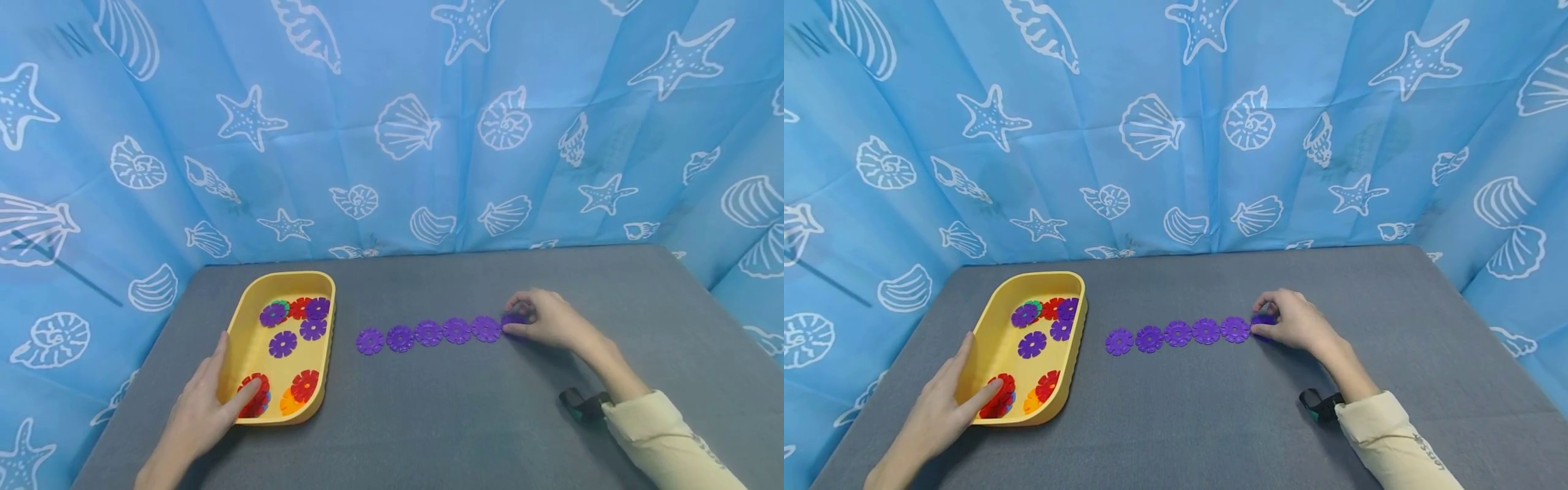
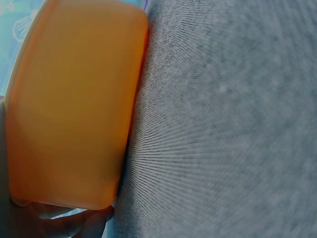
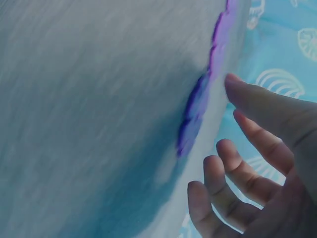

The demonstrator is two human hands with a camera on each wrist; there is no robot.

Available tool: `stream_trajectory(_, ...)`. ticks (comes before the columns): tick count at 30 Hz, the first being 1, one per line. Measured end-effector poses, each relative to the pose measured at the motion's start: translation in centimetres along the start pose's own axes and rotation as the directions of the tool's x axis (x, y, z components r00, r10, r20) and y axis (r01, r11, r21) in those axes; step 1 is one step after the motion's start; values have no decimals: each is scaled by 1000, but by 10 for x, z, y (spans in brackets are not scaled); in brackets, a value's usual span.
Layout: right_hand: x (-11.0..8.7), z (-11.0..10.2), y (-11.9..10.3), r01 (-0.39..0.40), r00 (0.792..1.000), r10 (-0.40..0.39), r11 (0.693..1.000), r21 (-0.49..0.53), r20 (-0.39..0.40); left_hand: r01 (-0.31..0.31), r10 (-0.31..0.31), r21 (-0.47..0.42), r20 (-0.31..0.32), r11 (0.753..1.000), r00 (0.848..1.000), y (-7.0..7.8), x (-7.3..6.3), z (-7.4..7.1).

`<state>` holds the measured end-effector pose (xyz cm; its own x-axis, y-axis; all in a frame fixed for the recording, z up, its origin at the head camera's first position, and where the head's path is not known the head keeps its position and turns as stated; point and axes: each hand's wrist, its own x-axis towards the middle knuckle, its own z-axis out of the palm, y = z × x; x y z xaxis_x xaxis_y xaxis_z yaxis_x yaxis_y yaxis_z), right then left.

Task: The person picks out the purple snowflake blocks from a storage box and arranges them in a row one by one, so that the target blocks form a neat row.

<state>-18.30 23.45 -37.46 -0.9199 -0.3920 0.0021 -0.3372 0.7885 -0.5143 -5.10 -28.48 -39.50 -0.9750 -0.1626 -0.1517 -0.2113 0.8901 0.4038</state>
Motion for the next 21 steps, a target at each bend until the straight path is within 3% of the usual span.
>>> stream_trajectory(3,3,3,-13,31,998,-31,1000,3,-45,-4,4,0,-2,1000,1000,0,0,0)
stream_trajectory(10,12,13,-43,84,995,-82,996,23,-61,-5,5,-1,-1,1000,1000,-1,0,0)
stream_trajectory(21,32,31,-103,224,975,-224,973,63,-18,3,-3,-5,7,1000,1000,-1,0,0)
